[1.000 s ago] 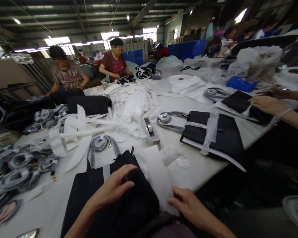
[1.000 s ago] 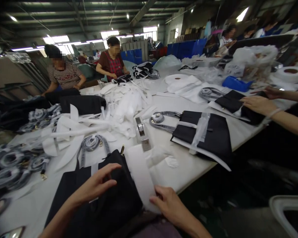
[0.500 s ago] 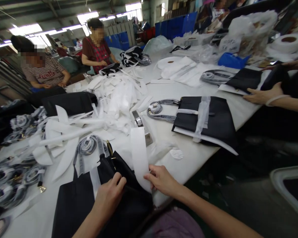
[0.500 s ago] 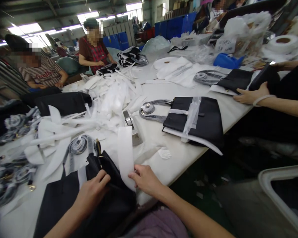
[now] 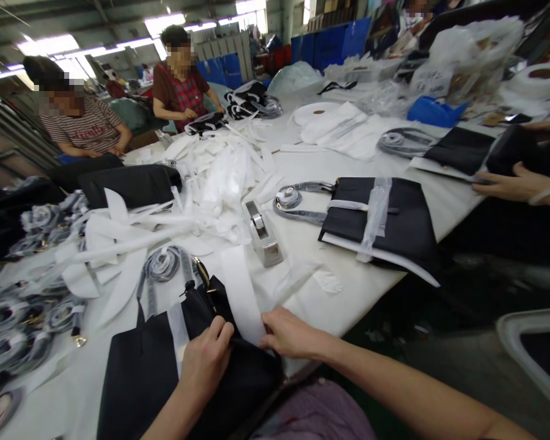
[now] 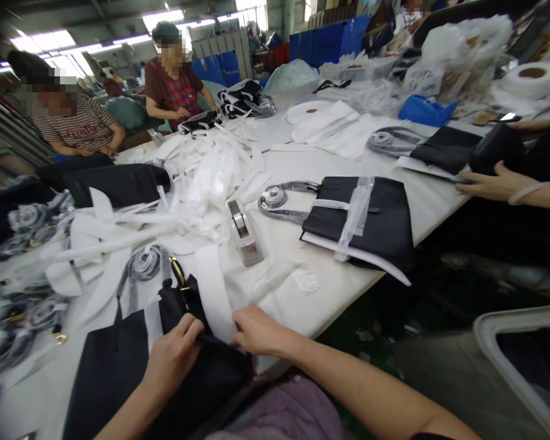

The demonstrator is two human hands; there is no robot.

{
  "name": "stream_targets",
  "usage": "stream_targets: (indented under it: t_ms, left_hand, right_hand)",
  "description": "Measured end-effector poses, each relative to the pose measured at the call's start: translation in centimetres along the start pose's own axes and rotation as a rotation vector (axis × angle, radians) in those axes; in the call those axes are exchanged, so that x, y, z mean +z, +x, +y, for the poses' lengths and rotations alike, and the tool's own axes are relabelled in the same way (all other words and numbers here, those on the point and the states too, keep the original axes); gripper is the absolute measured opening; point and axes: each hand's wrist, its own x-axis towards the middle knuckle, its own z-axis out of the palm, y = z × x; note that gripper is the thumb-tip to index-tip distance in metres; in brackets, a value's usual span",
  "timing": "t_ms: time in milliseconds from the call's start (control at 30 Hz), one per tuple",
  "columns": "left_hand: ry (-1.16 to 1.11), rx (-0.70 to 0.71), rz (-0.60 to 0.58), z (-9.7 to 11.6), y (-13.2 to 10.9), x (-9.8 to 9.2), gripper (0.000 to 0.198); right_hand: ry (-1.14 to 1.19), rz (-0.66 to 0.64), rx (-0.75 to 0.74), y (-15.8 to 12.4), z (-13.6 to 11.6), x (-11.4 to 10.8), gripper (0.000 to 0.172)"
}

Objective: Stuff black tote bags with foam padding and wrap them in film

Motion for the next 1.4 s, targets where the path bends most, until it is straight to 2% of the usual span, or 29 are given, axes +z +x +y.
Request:
stream_targets:
  t_ms: [267, 367, 567, 633, 767, 867, 967, 1033, 1167, 1267, 1400]
  left_hand:
    - [-0.031, -0.026, -0.015, 0.3, 0.4, -0.6, 0.016]
    - [-0.045, -0.035, -0.031, 0.2, 0.6, -0.6, 0.017]
    - [-0.053, -0.033, -0.053, 0.4, 0.7, -0.1, 0.018]
    - [-0.022, -0.010, -0.069, 0.6, 1.0, -0.4, 0.031]
    - [0.044, 0.089, -0.178, 1.1, 2.6, -2.1, 0.071]
    - [0.049, 0.086, -0.263, 1.4, 3.9, -3.1, 0.069]
    - [0.029, 0.075, -0.299, 1.4, 4.4, -3.4, 0.059]
    - [0.007, 0.077, -0.295, 1.3, 4.4, -3.4, 0.056]
    - [-0.003, 0.089, -0.281, 1.2, 4.3, -3.3, 0.054]
    - [-0.033, 0.068, -0.287, 1.0, 4.2, -2.8, 0.055]
    - [-0.244, 0.100, -0.272, -0.3, 3.4, -1.8, 0.057]
  right_hand:
    - [-0.040, -0.049, 0.006, -0.2, -0.1, 0.3, 0.005]
    - [-0.075, -0.094, 0.009, 0.1, -0.2, 0.1, 0.011]
    - [-0.140, -0.073, 0.036, 0.1, 0.1, 1.0, 0.004]
    - [-0.172, -0.053, 0.026, 0.1, 0.1, 1.5, 0.007]
    - [-0.279, -0.038, -0.017, 0.0, -0.3, 2.3, 0.017]
    - [-0.347, -0.044, -0.015, -0.8, -0.6, 2.1, 0.020]
    - [-0.335, -0.062, 0.000, -1.8, -1.0, 0.8, 0.016]
    - [-0.272, 0.011, 0.022, -1.7, -1.6, -0.4, 0.017]
    - [0.130, 0.384, 0.054, 1.6, -2.9, -1.1, 0.020]
    - [0.386, 0.498, 0.112, 5.0, -3.4, 0.5, 0.029]
    - [0.409, 0.585, 0.184, 7.2, -3.0, 2.9, 0.039]
